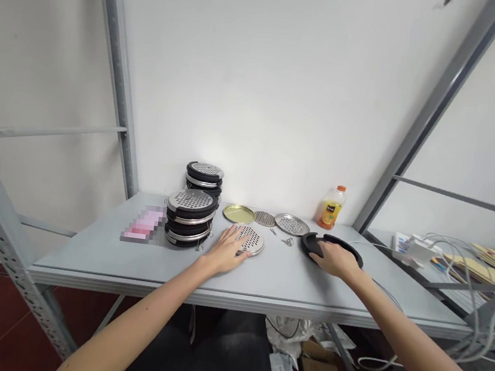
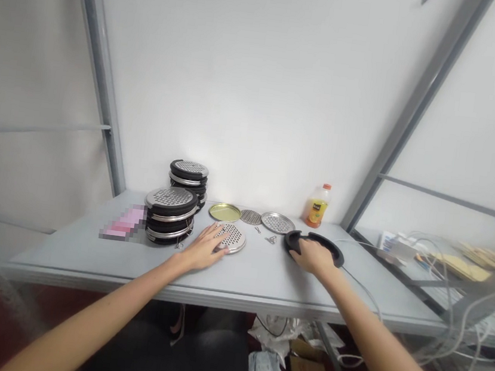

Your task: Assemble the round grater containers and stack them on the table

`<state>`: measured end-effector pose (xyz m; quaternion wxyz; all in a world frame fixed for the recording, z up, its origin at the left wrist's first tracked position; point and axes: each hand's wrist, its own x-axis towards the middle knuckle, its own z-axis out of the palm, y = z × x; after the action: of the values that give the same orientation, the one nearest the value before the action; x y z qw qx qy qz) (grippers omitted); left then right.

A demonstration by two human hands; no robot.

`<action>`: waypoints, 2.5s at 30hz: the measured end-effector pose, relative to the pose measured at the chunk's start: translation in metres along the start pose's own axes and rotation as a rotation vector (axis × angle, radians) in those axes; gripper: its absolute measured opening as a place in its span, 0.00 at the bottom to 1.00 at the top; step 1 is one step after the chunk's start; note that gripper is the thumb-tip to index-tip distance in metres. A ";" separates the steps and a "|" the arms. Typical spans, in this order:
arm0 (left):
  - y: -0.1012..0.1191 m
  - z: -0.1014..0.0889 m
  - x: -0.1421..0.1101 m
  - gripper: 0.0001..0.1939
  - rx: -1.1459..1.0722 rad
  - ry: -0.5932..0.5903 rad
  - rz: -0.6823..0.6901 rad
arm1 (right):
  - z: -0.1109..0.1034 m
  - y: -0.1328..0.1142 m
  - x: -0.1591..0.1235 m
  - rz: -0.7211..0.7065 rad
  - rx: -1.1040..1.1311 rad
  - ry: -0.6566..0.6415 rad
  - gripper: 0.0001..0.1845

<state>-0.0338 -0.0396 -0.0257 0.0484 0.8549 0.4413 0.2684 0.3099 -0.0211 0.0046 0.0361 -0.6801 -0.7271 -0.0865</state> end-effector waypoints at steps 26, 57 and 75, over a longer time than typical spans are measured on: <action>0.027 -0.015 0.013 0.32 0.024 0.241 0.099 | -0.019 -0.083 -0.016 -0.342 0.192 0.574 0.17; -0.023 -0.014 -0.031 0.16 -0.022 0.276 0.268 | 0.041 -0.110 0.015 -0.609 0.543 0.311 0.23; -0.015 -0.020 -0.036 0.18 -0.019 -0.038 0.302 | 0.053 -0.093 0.022 -0.182 0.826 0.534 0.26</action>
<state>-0.0715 -0.0619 -0.0287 0.0238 0.9159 0.3044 0.2606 0.2191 0.0038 -0.0512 0.4796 -0.4967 -0.7225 0.0347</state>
